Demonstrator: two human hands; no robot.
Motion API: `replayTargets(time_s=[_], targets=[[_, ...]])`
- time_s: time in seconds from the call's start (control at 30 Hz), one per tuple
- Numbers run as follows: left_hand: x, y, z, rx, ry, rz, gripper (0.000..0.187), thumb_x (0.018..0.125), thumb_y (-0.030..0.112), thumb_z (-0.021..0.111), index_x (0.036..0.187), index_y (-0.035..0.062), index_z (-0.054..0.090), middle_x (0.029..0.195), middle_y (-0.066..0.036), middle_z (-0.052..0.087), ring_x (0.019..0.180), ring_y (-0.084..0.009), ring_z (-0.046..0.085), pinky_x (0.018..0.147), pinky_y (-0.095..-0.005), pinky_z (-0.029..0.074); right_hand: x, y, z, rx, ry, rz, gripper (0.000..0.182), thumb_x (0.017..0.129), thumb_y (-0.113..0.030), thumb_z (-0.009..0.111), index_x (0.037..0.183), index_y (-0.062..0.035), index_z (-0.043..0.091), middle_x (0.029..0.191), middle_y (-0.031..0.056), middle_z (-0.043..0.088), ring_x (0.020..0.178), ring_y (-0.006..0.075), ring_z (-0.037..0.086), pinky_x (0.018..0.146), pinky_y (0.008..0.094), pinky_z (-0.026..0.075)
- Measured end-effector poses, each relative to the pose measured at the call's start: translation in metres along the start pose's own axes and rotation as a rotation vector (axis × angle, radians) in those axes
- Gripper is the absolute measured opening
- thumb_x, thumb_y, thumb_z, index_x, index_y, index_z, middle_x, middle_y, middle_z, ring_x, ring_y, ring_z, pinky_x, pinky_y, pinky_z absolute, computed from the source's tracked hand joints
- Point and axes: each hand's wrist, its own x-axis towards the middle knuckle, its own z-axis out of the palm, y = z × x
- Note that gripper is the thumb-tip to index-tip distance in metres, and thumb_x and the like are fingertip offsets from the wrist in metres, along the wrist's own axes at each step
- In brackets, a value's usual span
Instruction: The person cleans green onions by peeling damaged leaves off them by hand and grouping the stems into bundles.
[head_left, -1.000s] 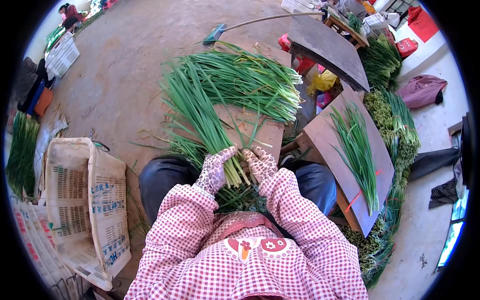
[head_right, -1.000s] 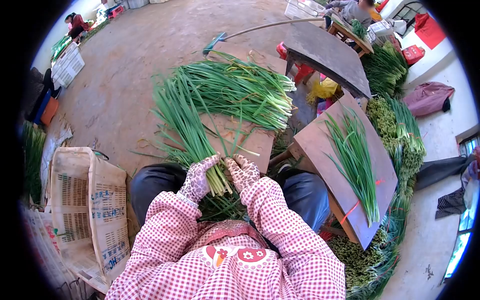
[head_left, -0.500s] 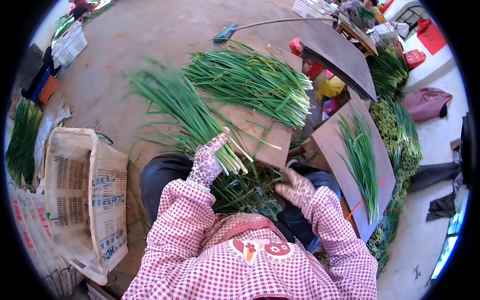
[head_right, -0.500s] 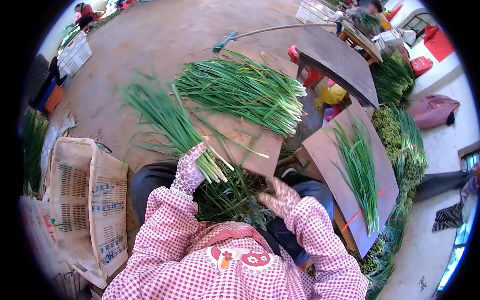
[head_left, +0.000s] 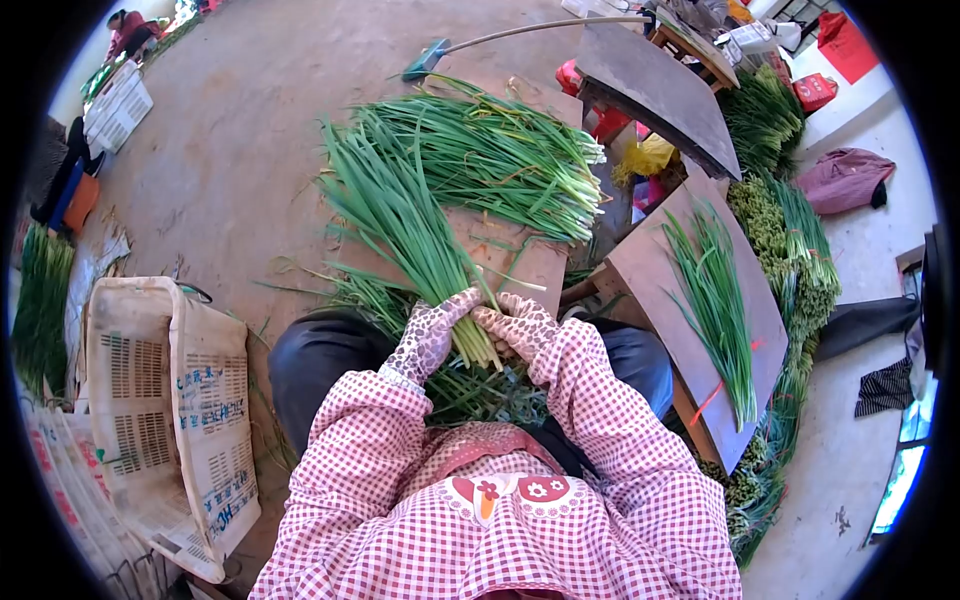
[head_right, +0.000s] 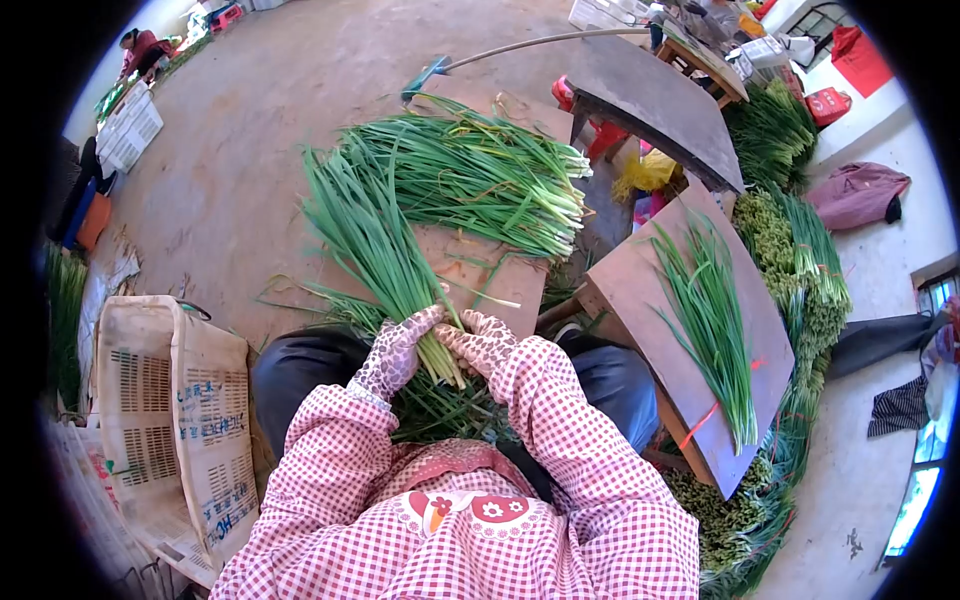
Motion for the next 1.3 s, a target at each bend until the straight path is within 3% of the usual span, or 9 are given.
replayTargets(time_s=[0.2, 0.27, 0.43, 0.53, 0.7, 0.87, 1.07, 1.2, 1.3], targets=[[0.003, -0.004, 0.0, 0.013, 0.138, 0.01, 0.031, 0.076, 0.016, 0.067, 0.1, 0.0005, 0.057, 0.093, -0.007, 0.06, 0.083, -0.0153, 0.056, 0.076, -0.0289, 0.044, 0.005, 0.0, -0.001, 0.134, 0.115, -0.071, 0.022, 0.082, -0.019, 0.062, 0.099, -0.0068, 0.06, 0.061, -0.003, 0.052, 0.041, 0.0039, 0.036, 0.037, 0.0208, 0.025], [0.003, -0.006, -0.001, 0.076, 0.183, 0.041, 0.032, 0.075, 0.016, 0.068, 0.101, 0.0008, 0.057, 0.093, -0.007, 0.06, 0.083, -0.0153, 0.056, 0.076, -0.0295, 0.044, 0.008, -0.005, -0.002, -0.11, 0.121, 0.018, 0.031, 0.082, -0.019, 0.061, 0.107, -0.0013, 0.057, 0.094, 0.0086, 0.062, 0.086, 0.015, 0.057, 0.074, 0.0297, 0.045], [0.001, 0.008, 0.009, 0.033, 0.406, 0.151, 0.032, 0.072, 0.004, 0.068, 0.102, 0.0014, 0.057, 0.096, -0.006, 0.06, 0.081, -0.0123, 0.056, 0.069, -0.0257, 0.046, 0.028, -0.006, -0.014, -1.02, 0.176, -0.133, 0.037, 0.084, -0.028, 0.052, 0.11, -0.0026, 0.055, 0.104, 0.0171, 0.059, 0.1, 0.0293, 0.054, 0.085, 0.0362, 0.042], [0.006, 0.009, -0.002, -0.006, 0.415, 0.459, 0.029, 0.073, 0.001, 0.065, 0.101, 0.0033, 0.058, 0.093, -0.005, 0.06, 0.076, -0.0128, 0.058, 0.065, -0.0265, 0.048, 0.099, 0.064, -0.084, -1.123, 0.173, -0.282, 0.037, 0.082, -0.02, 0.055, 0.115, -0.0045, 0.053, 0.104, 0.0125, 0.061, 0.094, 0.0213, 0.059, 0.082, 0.0318, 0.045], [-0.011, 0.043, -0.006, -0.16, 0.495, 0.4, 0.025, 0.074, 0.002, 0.064, 0.099, 0.004, 0.059, 0.088, -0.003, 0.059, 0.07, -0.0121, 0.055, 0.062, -0.0253, 0.047, 0.01, -0.011, -0.078, -1.011, 0.371, -0.085, 0.042, 0.081, -0.031, 0.058, 0.114, -0.0052, 0.053, 0.103, 0.0173, 0.059, 0.097, 0.0252, 0.057, 0.085, 0.0325, 0.044], [-0.011, 0.026, 0.005, -0.282, 0.361, 0.133, 0.026, 0.073, 0.001, 0.066, 0.098, 0.0048, 0.059, 0.087, -0.005, 0.06, 0.072, -0.0156, 0.058, 0.059, -0.0318, 0.05, -0.003, -0.029, -0.029, -0.655, 0.14, -0.244, 0.045, 0.08, -0.032, 0.059, 0.115, -0.0048, 0.052, 0.105, 0.0182, 0.058, 0.099, 0.0265, 0.056, 0.086, 0.0334, 0.043], [-0.009, -0.002, 0.01, -0.298, 0.15, 0.077, 0.031, 0.081, 0.009, 0.059, 0.11, 0.0003, 0.049, 0.099, -0.012, 0.059, 0.09, -0.02, 0.058, 0.078, -0.0336, 0.049, 0.012, -0.005, 0.006, -0.338, -0.03, -0.148, 0.048, 0.079, -0.034, 0.06, 0.116, -0.0044, 0.051, 0.107, 0.0192, 0.056, 0.101, 0.028, 0.054, 0.088, 0.0346, 0.042], [-0.013, -0.001, -0.004, -0.429, 0.052, -0.051, 0.037, 0.082, 0.008, 0.058, 0.115, -0.0006, 0.044, 0.099, -0.015, 0.059, 0.089, -0.0226, 0.059, 0.076, -0.0336, 0.05, 0.012, -0.008, 0.007, -0.439, -0.125, -0.177, 0.05, 0.079, -0.035, 0.061, 0.116, -0.0042, 0.05, 0.109, 0.0199, 0.055, 0.103, 0.029, 0.053, 0.089, 0.0353, 0.041], [-0.009, 0.013, -0.008, -0.348, 0.251, 0.116, 0.035, 0.082, 0.003, 0.053, 0.116, 0.0067, 0.043, 0.087, -0.011, 0.059, 0.078, -0.022, 0.058, 0.074, -0.0352, 0.049, 0.017, -0.023, -0.004, -0.8, -0.055, -0.284, 0.052, 0.078, -0.036, 0.061, 0.117, -0.004, 0.049, 0.11, 0.0204, 0.054, 0.104, 0.0298, 0.052, 0.09, 0.0359, 0.041]])
